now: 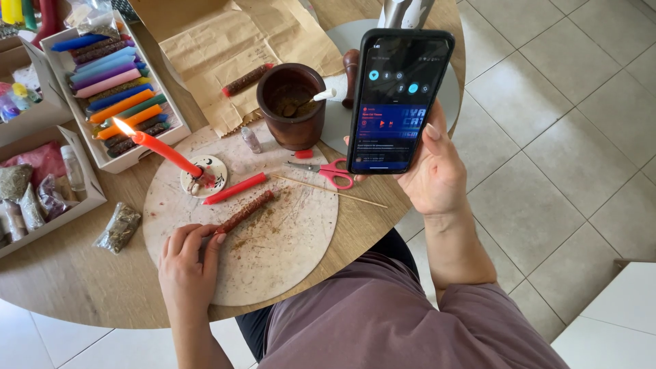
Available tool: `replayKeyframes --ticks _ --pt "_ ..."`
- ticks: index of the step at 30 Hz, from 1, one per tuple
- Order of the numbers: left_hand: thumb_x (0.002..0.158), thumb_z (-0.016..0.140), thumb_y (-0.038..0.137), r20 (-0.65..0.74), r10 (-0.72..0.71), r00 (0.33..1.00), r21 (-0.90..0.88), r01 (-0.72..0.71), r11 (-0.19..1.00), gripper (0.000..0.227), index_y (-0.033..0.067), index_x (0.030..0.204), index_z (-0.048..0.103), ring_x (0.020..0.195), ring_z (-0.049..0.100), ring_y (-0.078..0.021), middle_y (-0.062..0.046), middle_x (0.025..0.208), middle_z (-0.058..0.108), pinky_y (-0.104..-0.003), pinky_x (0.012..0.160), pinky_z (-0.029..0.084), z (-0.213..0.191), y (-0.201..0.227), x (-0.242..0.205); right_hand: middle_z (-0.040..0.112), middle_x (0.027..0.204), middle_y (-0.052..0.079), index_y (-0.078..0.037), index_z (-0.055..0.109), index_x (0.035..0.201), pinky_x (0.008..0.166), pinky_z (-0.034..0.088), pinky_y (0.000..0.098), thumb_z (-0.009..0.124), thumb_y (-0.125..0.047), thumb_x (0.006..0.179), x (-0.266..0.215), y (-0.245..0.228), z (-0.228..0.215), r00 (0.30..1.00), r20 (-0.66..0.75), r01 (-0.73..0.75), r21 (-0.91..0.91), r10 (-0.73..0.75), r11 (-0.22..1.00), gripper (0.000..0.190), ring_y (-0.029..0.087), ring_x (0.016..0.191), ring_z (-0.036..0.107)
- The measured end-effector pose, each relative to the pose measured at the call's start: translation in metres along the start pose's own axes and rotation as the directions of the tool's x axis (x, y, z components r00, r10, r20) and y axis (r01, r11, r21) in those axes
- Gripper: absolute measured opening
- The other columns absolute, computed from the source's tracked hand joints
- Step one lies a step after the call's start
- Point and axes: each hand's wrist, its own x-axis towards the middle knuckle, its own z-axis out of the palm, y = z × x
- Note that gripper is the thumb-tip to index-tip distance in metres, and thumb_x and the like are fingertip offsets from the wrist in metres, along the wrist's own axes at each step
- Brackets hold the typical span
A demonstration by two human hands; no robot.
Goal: Applying dried herbs to the surface of a red candle by rolling it in herbs and using a lighter to melt the wax for better adhesion.
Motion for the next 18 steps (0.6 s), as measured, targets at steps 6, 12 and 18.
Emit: replayKeyframes --ticks 6,12,18 --pt "0.090 0.063 0.022 0.006 -0.014 1.000 -0.007 0.014 1.000 0.016 0.0092 0.099 0.066 0.093 0.055 -0.0244 -0.004 0.101 0.059 -0.038 0.085 0.042 -0.0003 0.0006 -0.0001 0.044 0.131 0.024 -0.015 0.035 0.135 0.061 0.056 0.0567 0.046 -0.015 0.090 0.0008 0.0008 -0.0010 1.000 0.012 0.016 -0.025 -0.016 1.000 0.047 0.056 0.109 0.054" --pt "0.090 0.063 0.022 0.006 -0.010 1.000 0.001 0.010 1.000 0.016 0.0086 0.099 0.066 0.092 0.056 -0.0244 -0.005 0.101 0.059 -0.038 0.084 0.043 0.0000 0.0000 -0.0002 0.038 0.136 0.029 -0.019 0.021 0.143 0.065 0.057 0.0568 0.041 0.009 0.077 -0.0039 0.0043 -0.0057 1.000 0.007 0.008 -0.072 -0.008 0.997 0.074 0.058 0.112 0.052" --pt "0.090 0.063 0.022 0.002 -0.004 1.000 0.000 0.004 1.000 0.016 0.0088 0.099 0.066 0.091 0.056 -0.0249 -0.004 0.101 0.060 -0.038 0.084 0.043 0.0011 -0.0020 -0.0007 0.038 0.135 0.029 -0.020 0.016 0.144 0.064 0.057 0.0549 0.043 0.011 0.073 -0.0045 0.0028 -0.0001 1.000 -0.013 0.004 -0.126 -0.006 0.992 0.082 0.056 0.112 0.054"
